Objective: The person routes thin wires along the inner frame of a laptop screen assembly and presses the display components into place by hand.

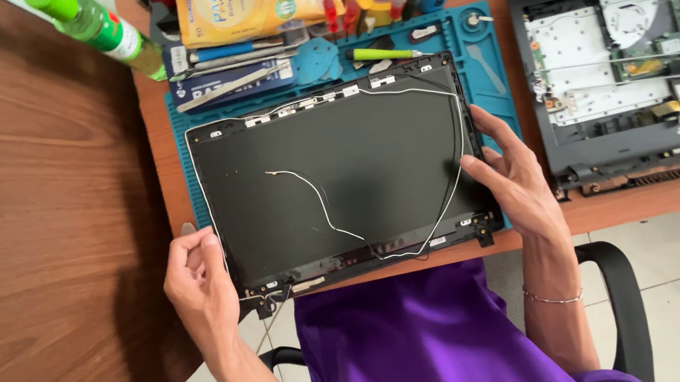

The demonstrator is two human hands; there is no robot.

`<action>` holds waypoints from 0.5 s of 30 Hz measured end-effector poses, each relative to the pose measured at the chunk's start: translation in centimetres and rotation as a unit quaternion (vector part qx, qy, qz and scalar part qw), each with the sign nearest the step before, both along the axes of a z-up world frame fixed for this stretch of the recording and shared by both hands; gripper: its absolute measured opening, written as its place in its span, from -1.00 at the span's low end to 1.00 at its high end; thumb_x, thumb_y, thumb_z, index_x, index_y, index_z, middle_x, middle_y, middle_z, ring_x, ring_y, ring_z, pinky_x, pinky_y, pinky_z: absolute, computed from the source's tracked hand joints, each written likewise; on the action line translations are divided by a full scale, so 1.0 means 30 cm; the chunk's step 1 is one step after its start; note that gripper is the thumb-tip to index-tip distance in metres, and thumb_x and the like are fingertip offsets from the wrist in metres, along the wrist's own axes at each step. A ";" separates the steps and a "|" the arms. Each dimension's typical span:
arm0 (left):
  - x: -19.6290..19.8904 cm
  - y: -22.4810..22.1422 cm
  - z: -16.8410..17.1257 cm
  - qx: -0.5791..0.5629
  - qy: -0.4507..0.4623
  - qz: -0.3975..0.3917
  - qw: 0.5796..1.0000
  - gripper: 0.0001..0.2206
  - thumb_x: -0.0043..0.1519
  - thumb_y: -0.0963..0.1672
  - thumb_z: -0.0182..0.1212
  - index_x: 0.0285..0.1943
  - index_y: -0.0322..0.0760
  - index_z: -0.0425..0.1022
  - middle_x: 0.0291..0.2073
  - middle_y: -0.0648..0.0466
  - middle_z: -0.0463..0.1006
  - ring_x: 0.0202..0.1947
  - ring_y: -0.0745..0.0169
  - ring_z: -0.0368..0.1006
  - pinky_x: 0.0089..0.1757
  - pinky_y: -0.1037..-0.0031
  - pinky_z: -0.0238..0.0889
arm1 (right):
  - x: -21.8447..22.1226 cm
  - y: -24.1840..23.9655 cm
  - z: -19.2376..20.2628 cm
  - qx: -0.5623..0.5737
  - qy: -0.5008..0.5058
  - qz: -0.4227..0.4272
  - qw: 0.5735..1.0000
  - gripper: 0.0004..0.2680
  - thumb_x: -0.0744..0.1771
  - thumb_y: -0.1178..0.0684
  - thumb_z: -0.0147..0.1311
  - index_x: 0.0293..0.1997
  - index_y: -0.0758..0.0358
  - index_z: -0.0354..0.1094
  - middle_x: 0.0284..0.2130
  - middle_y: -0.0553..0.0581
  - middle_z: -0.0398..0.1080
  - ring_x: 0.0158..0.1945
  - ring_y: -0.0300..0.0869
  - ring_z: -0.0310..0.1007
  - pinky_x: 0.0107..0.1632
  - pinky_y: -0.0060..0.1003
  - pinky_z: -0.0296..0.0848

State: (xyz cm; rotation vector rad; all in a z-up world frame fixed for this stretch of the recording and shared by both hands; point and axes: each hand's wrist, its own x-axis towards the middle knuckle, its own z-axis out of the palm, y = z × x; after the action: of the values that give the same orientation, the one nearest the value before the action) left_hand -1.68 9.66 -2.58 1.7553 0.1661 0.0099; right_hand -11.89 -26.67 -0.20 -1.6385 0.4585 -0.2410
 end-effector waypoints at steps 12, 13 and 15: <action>0.040 -0.060 -0.038 0.025 -0.046 -0.079 0.995 -0.88 0.36 -0.24 0.21 -0.01 -0.50 0.52 -0.25 0.06 0.58 -0.22 0.45 0.50 -0.15 0.63 0.36 | -0.029 -0.070 0.048 0.038 -0.001 -0.047 0.998 -0.49 0.33 0.18 0.12 0.47 0.42 0.05 0.30 0.23 0.29 0.19 -0.22 0.38 0.26 -0.26 0.30; 0.053 -0.060 -0.055 0.019 -0.039 -0.077 0.996 -0.88 0.36 -0.24 0.21 0.00 -0.50 0.52 -0.24 0.06 0.58 -0.22 0.44 0.50 -0.15 0.62 0.37 | -0.021 -0.071 0.037 0.020 0.008 -0.045 0.999 -0.49 0.34 0.20 0.13 0.49 0.42 0.07 0.28 0.27 0.32 0.14 -0.21 0.39 0.30 -0.29 0.28; 0.069 -0.047 -0.078 -0.004 -0.034 -0.080 0.996 -0.85 0.34 -0.24 0.21 0.04 -0.49 0.53 -0.22 0.07 0.59 -0.21 0.45 0.49 -0.14 0.63 0.36 | 0.002 -0.065 0.010 -0.016 0.024 -0.039 0.999 -0.49 0.35 0.22 0.14 0.53 0.42 0.10 0.23 0.35 0.38 0.05 -0.18 0.40 0.38 -0.36 0.24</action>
State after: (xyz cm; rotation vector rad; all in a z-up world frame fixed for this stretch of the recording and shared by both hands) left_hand 0.38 8.26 -4.93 1.7532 -0.0239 -0.0475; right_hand -11.84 -28.62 0.09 -1.6620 0.5591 -0.2693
